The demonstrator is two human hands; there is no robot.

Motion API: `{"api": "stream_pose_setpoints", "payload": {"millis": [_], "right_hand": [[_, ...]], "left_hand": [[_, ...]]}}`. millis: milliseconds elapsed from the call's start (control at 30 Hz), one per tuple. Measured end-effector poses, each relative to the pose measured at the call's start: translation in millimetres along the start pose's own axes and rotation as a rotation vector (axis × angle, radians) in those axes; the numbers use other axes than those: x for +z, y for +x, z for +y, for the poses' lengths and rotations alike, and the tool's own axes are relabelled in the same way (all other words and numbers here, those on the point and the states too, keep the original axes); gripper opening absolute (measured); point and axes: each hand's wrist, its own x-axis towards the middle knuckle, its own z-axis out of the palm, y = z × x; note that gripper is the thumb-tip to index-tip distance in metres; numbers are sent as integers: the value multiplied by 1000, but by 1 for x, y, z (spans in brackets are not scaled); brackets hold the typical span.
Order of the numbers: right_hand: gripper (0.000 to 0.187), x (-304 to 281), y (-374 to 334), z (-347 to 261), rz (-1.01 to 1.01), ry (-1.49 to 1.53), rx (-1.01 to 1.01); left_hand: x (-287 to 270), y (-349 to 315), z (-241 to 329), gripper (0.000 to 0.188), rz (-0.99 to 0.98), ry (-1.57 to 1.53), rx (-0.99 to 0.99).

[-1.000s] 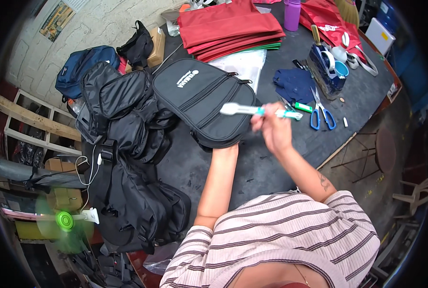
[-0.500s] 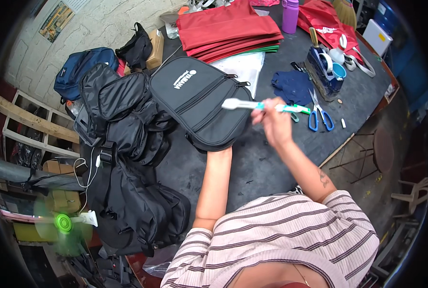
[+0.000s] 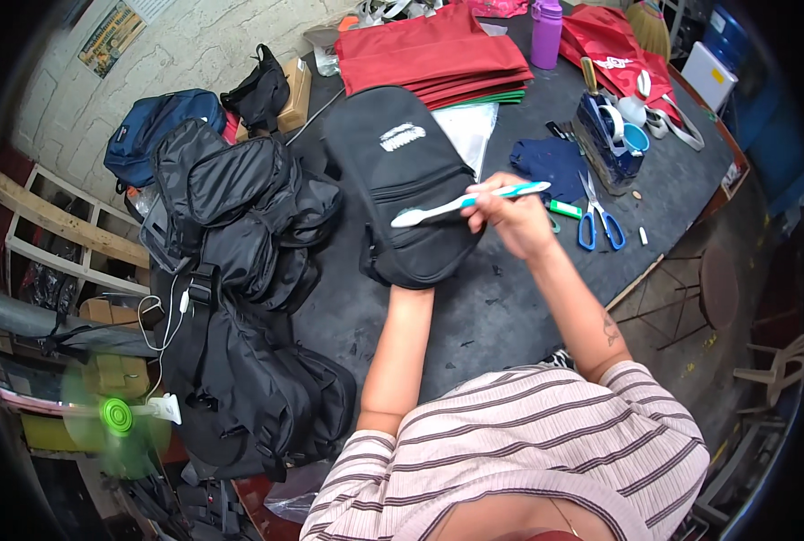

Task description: Inspecting black waist bags and trimming loose threads using scissors and a lighter.

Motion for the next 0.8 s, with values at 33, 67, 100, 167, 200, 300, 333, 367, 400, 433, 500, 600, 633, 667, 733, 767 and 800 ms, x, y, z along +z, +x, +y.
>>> {"api": "stream_pose_setpoints", "payload": {"millis": [33,67,100,167,200,300,333,367,400,433,500,600,633,667,733,767,800], "right_hand": [[14,3,0,-3,28,-47,-26],[14,10,-1,-3,47,-85,-47],[13,-1,2,0,107,-83,-94],[12,-40,9,3,241,-162,-163],[14,-64,9,4,318,-96,-105],[18,-123,5,11,465,-61,-97],[27,-145,2,14,546,-36,-51],[32,-146,1,12,581,-25,-6],[38,-147,-1,11,617,-15,38],[50,-148,-8,9,525,-6,134],[59,-104,-16,0,535,-331,269],[69,-42,-23,-7,10,-295,540],[69,-23,-22,-1,-110,-138,520],[64,-28,-17,13,-203,54,498],[56,-4,-5,16,61,170,411],[46,-10,5,27,59,560,454],[43,-13,11,34,138,607,440]], "left_hand": [[18,12,-5,62,-92,171,-51],[12,3,-2,62,-86,178,-43],[1,-4,1,60,-103,130,61],[-4,-12,10,57,-45,158,195],[2,-14,18,58,32,234,226],[5,-17,20,56,108,376,235],[6,-17,18,56,147,439,228],[5,-16,17,55,188,507,226],[4,-15,16,55,228,573,223],[3,-13,14,54,267,639,219],[-2,-10,11,53,349,771,208],[-10,-7,2,52,473,964,187],[-12,-7,-2,51,514,1027,177],[-13,-6,-10,51,549,1087,161],[-18,-7,-20,50,630,1210,136],[-19,-8,-23,49,668,1276,130],[-33,-19,-23,47,558,1436,238]]}}
